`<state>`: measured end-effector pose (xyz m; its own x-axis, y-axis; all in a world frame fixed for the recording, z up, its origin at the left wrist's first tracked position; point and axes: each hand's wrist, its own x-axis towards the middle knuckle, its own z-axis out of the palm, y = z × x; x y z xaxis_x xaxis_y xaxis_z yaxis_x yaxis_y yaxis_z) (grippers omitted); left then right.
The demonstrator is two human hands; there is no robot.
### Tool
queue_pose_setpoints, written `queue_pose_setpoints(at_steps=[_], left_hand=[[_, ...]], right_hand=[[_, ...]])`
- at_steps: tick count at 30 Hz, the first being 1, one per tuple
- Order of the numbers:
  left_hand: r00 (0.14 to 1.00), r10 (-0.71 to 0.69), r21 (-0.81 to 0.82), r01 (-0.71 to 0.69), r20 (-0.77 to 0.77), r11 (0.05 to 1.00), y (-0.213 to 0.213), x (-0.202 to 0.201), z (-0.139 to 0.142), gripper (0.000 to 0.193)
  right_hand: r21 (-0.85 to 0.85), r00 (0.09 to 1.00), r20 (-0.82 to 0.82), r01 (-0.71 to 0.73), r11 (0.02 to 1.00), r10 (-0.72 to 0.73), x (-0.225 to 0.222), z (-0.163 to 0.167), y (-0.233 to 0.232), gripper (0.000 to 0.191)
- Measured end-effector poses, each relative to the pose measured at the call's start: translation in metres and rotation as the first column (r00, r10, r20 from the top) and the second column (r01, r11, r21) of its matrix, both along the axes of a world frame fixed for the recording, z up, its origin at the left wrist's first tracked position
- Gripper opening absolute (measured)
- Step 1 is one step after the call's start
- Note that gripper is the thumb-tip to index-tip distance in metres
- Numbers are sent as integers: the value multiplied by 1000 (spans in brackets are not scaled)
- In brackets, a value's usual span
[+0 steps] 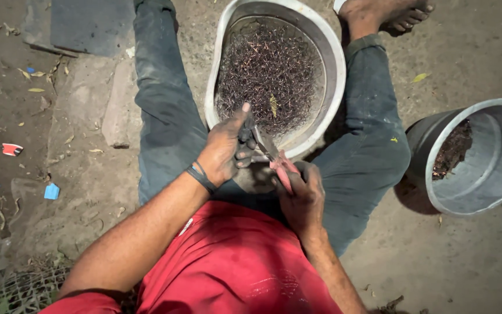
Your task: The person sits on the ground with a large basin of shredded dark material between their legs, holding small dark rubber pieces and trimming them with pliers and scissors, dropping trimmed pieces into the basin and occasionally into a second bucket beside them.
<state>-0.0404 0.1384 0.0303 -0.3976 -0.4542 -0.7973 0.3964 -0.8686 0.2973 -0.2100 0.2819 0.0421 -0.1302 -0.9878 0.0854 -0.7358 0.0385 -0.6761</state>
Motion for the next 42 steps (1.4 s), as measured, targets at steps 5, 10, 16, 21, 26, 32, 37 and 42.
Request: queue_pose_setpoints(at_steps=[5,10,16,21,26,32,37,42], left_hand=[[978,-206,-230,194,-31,954,-3,10,0,40],[863,-129,-182,43,-489,982,0,10,-1,46],[822,5,-140,-103,-569,985,-5,7,-11,53],[813,117,-31,-164,-571,986,-14,9,-18,45],[912,-55,-245,-50,-406,968,-24,18,-15,55],[993,-98,-393,119,72,912,-26,21,-25,43],[942,333,-219,-315,49,924,-47,11,-43,42],[937,348,-217,-344,-20,914,-35,7,-54,38]], right_hand=[[304,924,367,-11,953,-106,-15,-24,14,25],[511,305,821,-15,859,-483,-15,-28,17,24],[463,484,766,42,885,-424,-4,-16,14,20],[266,823,542,22,964,-168,-3,-10,13,13],[156,855,511,16,988,-95,-2,-14,11,16],[171,920,379,35,985,-99,1,-16,12,20],[182,976,208,-108,977,69,9,-14,13,27],[134,948,313,-97,986,51,2,-16,11,25]])
